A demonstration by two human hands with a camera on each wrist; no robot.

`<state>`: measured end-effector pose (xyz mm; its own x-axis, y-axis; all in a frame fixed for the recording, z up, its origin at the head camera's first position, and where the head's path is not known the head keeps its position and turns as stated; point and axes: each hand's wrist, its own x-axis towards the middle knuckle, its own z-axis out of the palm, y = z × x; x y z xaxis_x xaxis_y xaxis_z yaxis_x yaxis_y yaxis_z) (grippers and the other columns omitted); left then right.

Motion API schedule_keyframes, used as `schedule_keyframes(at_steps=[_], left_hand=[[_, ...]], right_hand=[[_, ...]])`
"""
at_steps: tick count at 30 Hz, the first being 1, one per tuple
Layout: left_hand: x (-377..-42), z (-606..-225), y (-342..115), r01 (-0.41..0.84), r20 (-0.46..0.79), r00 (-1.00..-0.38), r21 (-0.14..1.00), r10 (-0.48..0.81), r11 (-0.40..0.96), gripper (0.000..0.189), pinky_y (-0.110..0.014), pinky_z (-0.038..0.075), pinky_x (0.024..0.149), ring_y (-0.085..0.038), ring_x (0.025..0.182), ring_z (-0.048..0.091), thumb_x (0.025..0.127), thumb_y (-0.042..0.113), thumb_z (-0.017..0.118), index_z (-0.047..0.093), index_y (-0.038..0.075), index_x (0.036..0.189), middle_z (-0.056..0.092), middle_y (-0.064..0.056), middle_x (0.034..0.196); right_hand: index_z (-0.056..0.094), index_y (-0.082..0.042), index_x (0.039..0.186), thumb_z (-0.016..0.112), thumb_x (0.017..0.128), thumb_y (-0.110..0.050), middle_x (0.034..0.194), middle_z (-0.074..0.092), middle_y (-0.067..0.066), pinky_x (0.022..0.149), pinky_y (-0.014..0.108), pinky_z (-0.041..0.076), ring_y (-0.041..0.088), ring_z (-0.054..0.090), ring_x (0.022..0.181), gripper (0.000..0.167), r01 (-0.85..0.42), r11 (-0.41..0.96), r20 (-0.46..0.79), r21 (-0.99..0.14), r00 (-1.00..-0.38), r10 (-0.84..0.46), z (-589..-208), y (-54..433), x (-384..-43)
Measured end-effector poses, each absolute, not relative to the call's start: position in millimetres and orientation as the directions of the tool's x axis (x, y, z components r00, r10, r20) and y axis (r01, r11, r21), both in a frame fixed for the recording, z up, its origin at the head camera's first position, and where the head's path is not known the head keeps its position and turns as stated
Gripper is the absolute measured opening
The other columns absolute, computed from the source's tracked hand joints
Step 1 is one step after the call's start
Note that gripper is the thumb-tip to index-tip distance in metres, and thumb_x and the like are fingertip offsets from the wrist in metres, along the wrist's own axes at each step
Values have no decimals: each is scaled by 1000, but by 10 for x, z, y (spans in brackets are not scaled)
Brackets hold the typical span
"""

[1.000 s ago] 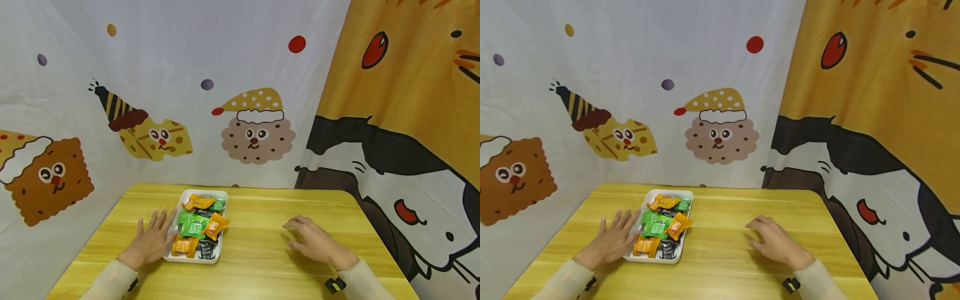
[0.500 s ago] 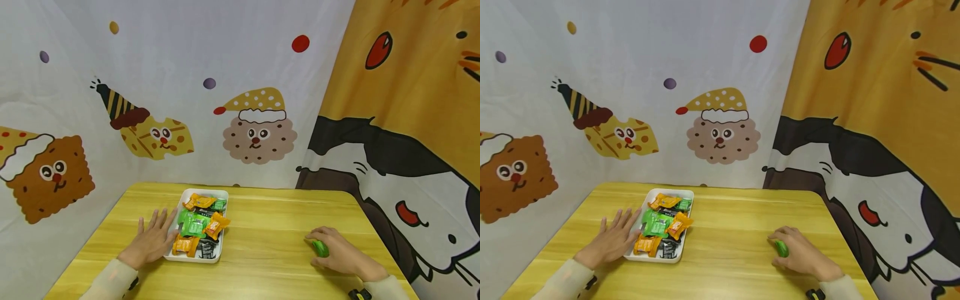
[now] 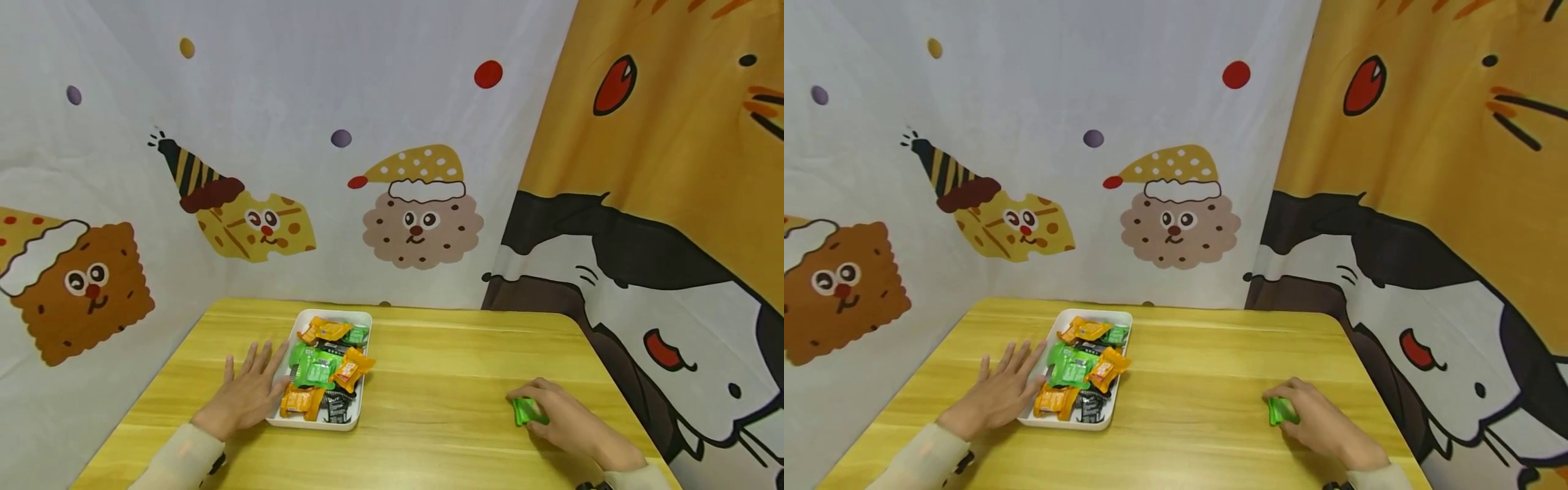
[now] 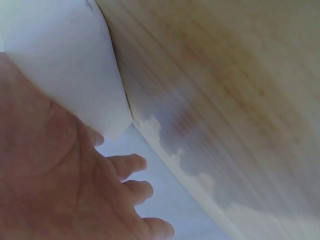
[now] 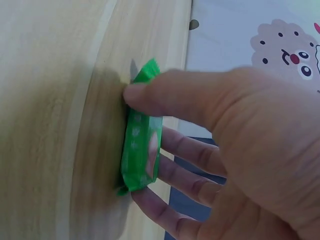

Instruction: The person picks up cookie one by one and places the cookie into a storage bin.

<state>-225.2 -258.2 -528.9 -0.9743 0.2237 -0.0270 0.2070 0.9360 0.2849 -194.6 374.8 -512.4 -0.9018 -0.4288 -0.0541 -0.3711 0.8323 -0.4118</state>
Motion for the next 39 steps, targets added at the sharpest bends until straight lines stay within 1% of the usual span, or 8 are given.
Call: schedule_keyframes(at_steps=[1, 3, 4, 8, 15, 25, 34, 39], left_hand=[[-2252, -5289, -2580, 209, -24, -974, 282, 225, 936, 76, -97, 6, 133, -63, 177, 15, 125, 52, 45, 23, 15, 187, 20, -32, 192], [-2251, -5282, -2573, 212, -21, -974, 282, 227, 936, 76, -97, 6, 133, -64, 177, 15, 125, 52, 45, 24, 14, 187, 21, -32, 191], [-2248, -5279, -2570, 213, -20, -974, 280, 227, 936, 76, -97, 7, 133, -64, 177, 16, 125, 52, 45, 24, 14, 187, 21, -32, 191], [-2232, -5269, -2559, 209, -28, -974, 281, 226, 937, 76, -96, 6, 133, -64, 177, 16, 125, 51, 46, 24, 14, 187, 20, -32, 191], [-2230, -5292, -2568, 213, -21, -973, 285, 228, 934, 75, -97, 7, 133, -64, 177, 17, 125, 50, 47, 26, 14, 187, 21, -32, 191], [-2219, -5279, -2586, 214, -24, -973, 285, 230, 934, 75, -97, 6, 133, -64, 177, 17, 125, 48, 47, 25, 13, 187, 22, -32, 191], [-2238, -5279, -2584, 218, -24, -972, 272, 233, 937, 76, -97, 8, 133, -64, 177, 17, 125, 51, 47, 25, 12, 187, 22, -33, 191], [-2229, -5260, -2590, 222, -24, -971, 279, 238, 934, 76, -97, 7, 133, -65, 176, 17, 125, 49, 48, 26, 10, 186, 23, -35, 190]], right_hand=[[78, -19, 147, 96, 96, -13, 138, 74, 6, 84, 28, 60, 13, 68, 109, 55, -373, 829, -48, -417, -902, -430, -5121, 3749, -1946], [78, -17, 146, 96, 96, -12, 135, 76, 4, 83, 27, 59, 9, 67, 104, 54, -383, 825, -31, -416, -901, -433, -5120, 3747, -1947], [79, -17, 146, 97, 96, -12, 133, 76, 3, 83, 27, 60, 9, 68, 103, 53, -387, 824, -24, -414, -900, -435, -5120, 3745, -1950], [80, -18, 143, 98, 95, -16, 130, 77, -2, 88, 30, 64, 14, 73, 110, 52, -405, 824, -5, -396, -897, -443, -5129, 3726, -1962], [79, -13, 143, 97, 96, -15, 127, 77, -1, 80, 26, 58, 3, 66, 102, 50, -434, 793, 17, -429, -881, -473, -5139, 3673, -1962], [80, -14, 143, 98, 96, -16, 128, 78, -1, 83, 29, 63, 4, 68, 104, 50, -464, 786, 43, -409, -870, -492, -5136, 3580, -1956], [80, -12, 143, 96, 99, -17, 118, 75, -5, 75, 21, 50, 0, 56, 90, 47, -476, 774, 38, -418, -860, -509, -5086, 3413, -1978], [79, -13, 144, 93, 101, -17, 114, 71, -8, 73, 20, 48, 0, 55, 86, 46, -463, 770, 16, -440, -861, -508, -5038, 3264, -2014]])
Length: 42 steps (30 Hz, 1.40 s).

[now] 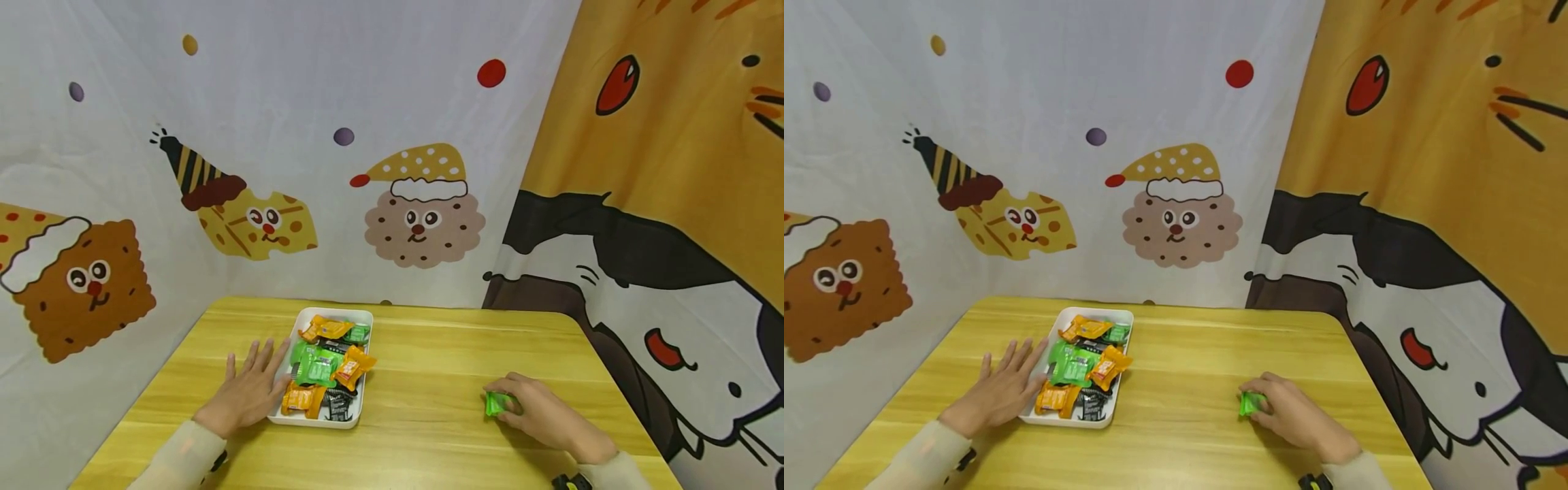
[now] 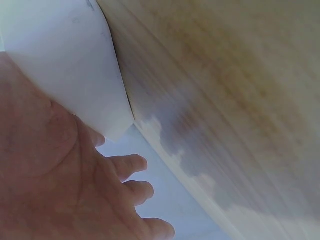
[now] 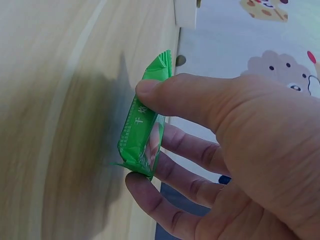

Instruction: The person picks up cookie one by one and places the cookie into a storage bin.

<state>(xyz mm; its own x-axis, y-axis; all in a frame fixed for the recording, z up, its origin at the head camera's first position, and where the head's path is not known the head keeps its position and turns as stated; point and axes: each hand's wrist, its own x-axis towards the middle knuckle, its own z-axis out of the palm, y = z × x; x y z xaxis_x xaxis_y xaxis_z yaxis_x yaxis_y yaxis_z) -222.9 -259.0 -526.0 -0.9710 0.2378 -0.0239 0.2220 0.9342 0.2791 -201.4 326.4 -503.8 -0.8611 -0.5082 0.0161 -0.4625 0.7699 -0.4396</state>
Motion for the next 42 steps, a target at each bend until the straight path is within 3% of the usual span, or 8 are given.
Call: schedule_keyframes(at_steps=[8, 19, 29, 42], left_hand=[[-2234, -5266, -2571, 218, -36, -971, 281, 237, 935, 77, -96, 6, 134, -63, 177, 14, 125, 51, 46, 23, 13, 187, 20, -32, 191], [-2251, -5260, -2586, 229, -4, -971, 279, 240, 933, 75, -97, 6, 133, -64, 177, 16, 125, 49, 46, 24, 13, 187, 22, -33, 191], [-2253, -5303, -2605, 227, -11, -971, 275, 239, 934, 75, -97, 8, 132, -64, 177, 17, 125, 50, 45, 24, 13, 187, 22, -33, 191], [-2246, -5290, -2611, 228, -11, -970, 282, 241, 932, 75, -97, 8, 132, -64, 177, 17, 125, 51, 44, 24, 13, 187, 22, -32, 191]], right_hand=[[79, -10, 145, 92, 102, -16, 109, 69, -7, 68, 20, 46, -2, 53, 79, 45, -496, 727, 26, -475, -834, -551, -4997, 2983, -2028], [76, -10, 149, 88, 107, -15, 108, 67, -6, 68, 19, 49, 5, 57, 81, 45, -534, 685, 3, -496, -790, -614, -4934, 2529, -2122], [76, -8, 151, 84, 109, -13, 104, 70, 0, 71, 17, 54, 2, 57, 82, 43, -585, 651, 17, -483, -750, -661, -4888, 2031, -2184], [75, -15, 155, 86, 109, -22, 107, 71, -2, 75, 13, 58, 1, 63, 83, 48, -650, 615, 27, -447, -696, -717, -4795, 1365, -2256]])
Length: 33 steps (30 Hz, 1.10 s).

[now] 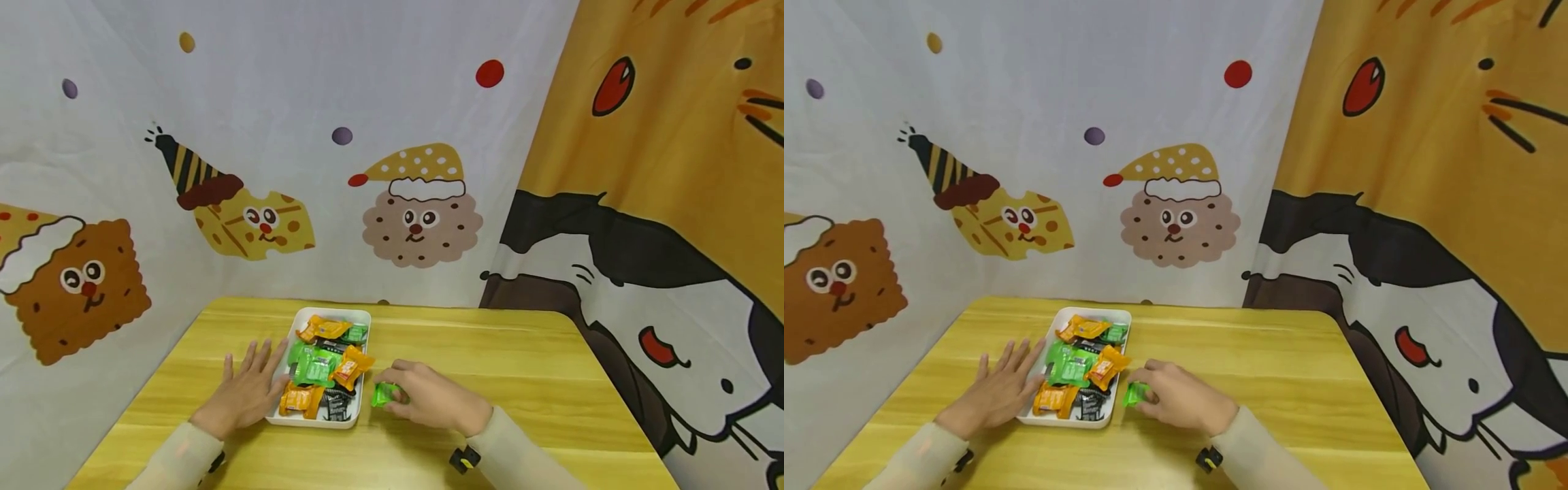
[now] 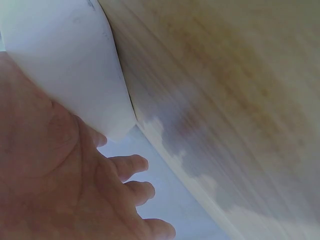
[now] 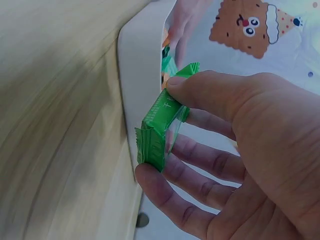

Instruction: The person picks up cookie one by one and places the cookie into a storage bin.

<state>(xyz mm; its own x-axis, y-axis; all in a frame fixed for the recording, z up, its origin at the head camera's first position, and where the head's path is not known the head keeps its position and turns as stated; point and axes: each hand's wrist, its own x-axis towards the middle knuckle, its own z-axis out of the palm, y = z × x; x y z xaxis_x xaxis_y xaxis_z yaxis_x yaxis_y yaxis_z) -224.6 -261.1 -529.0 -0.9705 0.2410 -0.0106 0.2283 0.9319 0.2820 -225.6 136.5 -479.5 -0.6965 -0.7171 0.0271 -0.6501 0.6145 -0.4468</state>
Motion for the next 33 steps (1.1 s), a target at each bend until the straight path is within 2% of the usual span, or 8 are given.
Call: schedule_keyframes(at_steps=[7, 11, 15, 18, 21, 27, 33], left_hand=[[-2255, -5243, -2591, 236, -6, -969, 279, 247, 931, 75, -97, 8, 132, -64, 176, 17, 125, 50, 45, 25, 12, 187, 23, -33, 190], [-2253, -5233, -2591, 237, -9, -968, 276, 249, 932, 75, -97, 9, 132, -64, 176, 17, 125, 51, 45, 25, 12, 187, 22, -33, 191], [-2246, -5237, -2600, 233, -8, -970, 274, 244, 933, 76, -98, 8, 132, -65, 176, 17, 125, 51, 46, 26, 12, 186, 22, -33, 191], [-2245, -5247, -2607, 231, -9, -970, 278, 243, 932, 76, -98, 7, 131, -65, 176, 17, 125, 51, 46, 26, 12, 187, 22, -33, 191], [-2248, -5263, -2610, 230, -15, -970, 280, 244, 932, 76, -97, 6, 132, -65, 176, 17, 125, 52, 45, 25, 13, 187, 22, -33, 191], [-2247, -5277, -2603, 224, -26, -970, 288, 241, 931, 77, -97, 5, 133, -64, 177, 16, 125, 53, 45, 24, 13, 187, 22, -32, 191], [-2248, -5271, -2593, 224, -27, -970, 292, 242, 930, 76, -98, 7, 132, -65, 176, 16, 125, 50, 47, 25, 13, 187, 23, -33, 191]], right_hand=[[73, -14, 157, 87, 108, -21, 114, 72, -6, 82, 9, 60, -4, 65, 86, 51, -691, 593, 42, -413, -665, -746, -4754, 1152, -2286], [74, -15, 156, 87, 108, -22, 117, 73, -5, 82, 7, 59, -5, 65, 86, 50, -706, 587, 42, -397, -653, -756, -4737, 1038, -2297], [74, -15, 156, 85, 109, -22, 131, 76, -1, 85, 6, 58, -7, 65, 86, 49, -748, 557, 65, -361, -616, -785, -4707, 898, -2313], [73, -15, 157, 85, 110, -24, 135, 77, 0, 90, 6, 58, -9, 63, 85, 49, -781, 533, 77, -326, -584, -808, -4696, 792, -2320], [73, -15, 156, 84, 111, -28, 128, 77, -3, 91, 5, 57, -11, 60, 84, 48, -799, 522, 78, -298, -566, -821, -4697, 693, -2316], [74, -18, 155, 83, 112, -30, 120, 74, -6, 81, 3, 53, -11, 61, 83, 46, -810, 519, 75, -272, -555, -828, -4698, 523, -2284], [75, -19, 153, 86, 110, -31, 123, 76, -4, 79, 3, 53, -11, 63, 86, 46, -817, 527, 76, -236, -556, -828, -4735, 391, -2264]])
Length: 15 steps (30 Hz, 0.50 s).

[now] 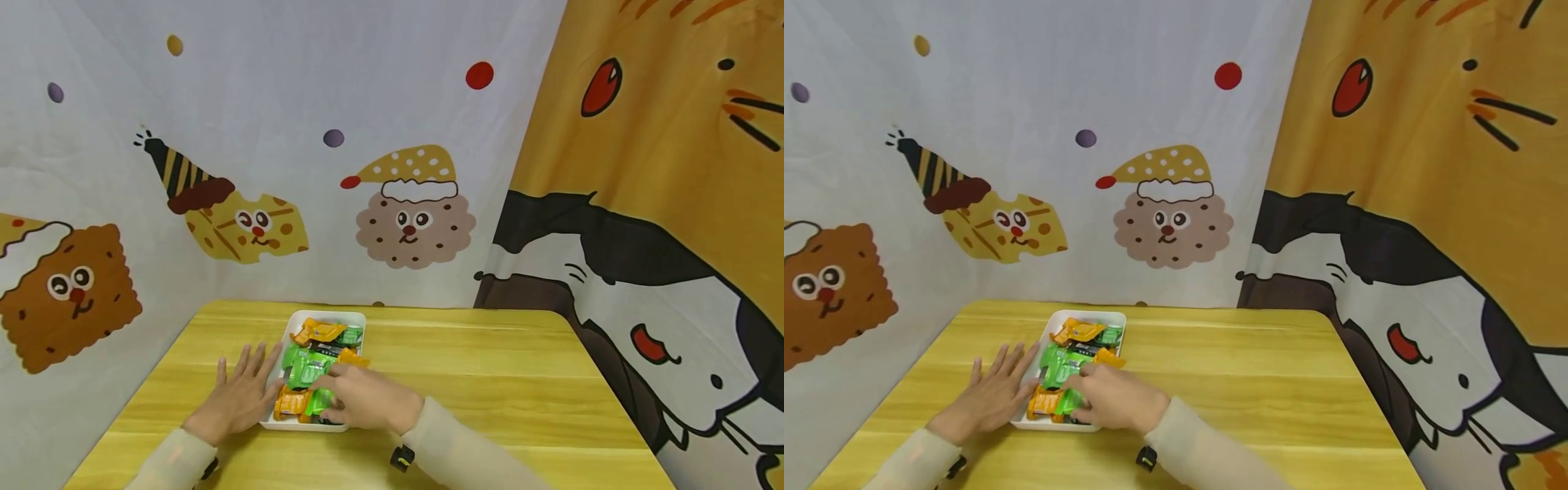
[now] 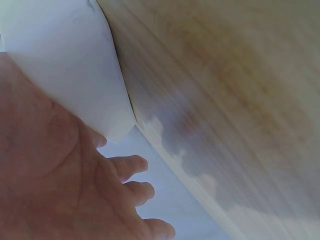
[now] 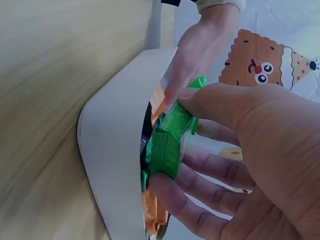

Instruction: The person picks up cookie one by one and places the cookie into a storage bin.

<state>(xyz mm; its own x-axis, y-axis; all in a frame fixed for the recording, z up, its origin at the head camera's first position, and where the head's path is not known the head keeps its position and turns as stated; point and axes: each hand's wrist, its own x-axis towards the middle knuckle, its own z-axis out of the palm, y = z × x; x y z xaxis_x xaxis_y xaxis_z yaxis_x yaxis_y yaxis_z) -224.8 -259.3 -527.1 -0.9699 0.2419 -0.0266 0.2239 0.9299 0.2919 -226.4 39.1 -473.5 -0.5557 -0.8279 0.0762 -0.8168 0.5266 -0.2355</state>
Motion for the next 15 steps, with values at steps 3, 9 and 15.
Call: schedule_keyframes(at_steps=[3, 9, 15], left_hand=[[-2248, -5271, -2593, 223, -26, -970, 290, 241, 931, 76, -98, 7, 132, -65, 176, 16, 125, 50, 47, 25, 12, 187, 22, -33, 191], [-2253, -5280, -2591, 226, -19, -970, 286, 242, 931, 76, -98, 8, 132, -65, 176, 17, 125, 51, 47, 26, 12, 187, 23, -33, 190], [-2254, -5287, -2586, 221, -26, -971, 292, 239, 930, 77, -98, 7, 132, -65, 177, 16, 124, 52, 47, 25, 12, 187, 22, -33, 191]], right_hand=[[76, -17, 153, 87, 109, -31, 121, 75, -2, 77, 1, 52, -11, 63, 84, 47, -822, 524, 81, -223, -552, -830, -4762, 344, -2257], [77, -18, 151, 88, 108, -32, 121, 77, -2, 76, 2, 51, -11, 62, 83, 47, -824, 533, 92, -189, -556, -826, -4811, 320, -2260], [77, -17, 150, 86, 109, -32, 122, 78, 0, 75, 2, 52, -10, 62, 82, 44, -821, 538, 85, -192, -560, -824, -4854, 330, -2266]])
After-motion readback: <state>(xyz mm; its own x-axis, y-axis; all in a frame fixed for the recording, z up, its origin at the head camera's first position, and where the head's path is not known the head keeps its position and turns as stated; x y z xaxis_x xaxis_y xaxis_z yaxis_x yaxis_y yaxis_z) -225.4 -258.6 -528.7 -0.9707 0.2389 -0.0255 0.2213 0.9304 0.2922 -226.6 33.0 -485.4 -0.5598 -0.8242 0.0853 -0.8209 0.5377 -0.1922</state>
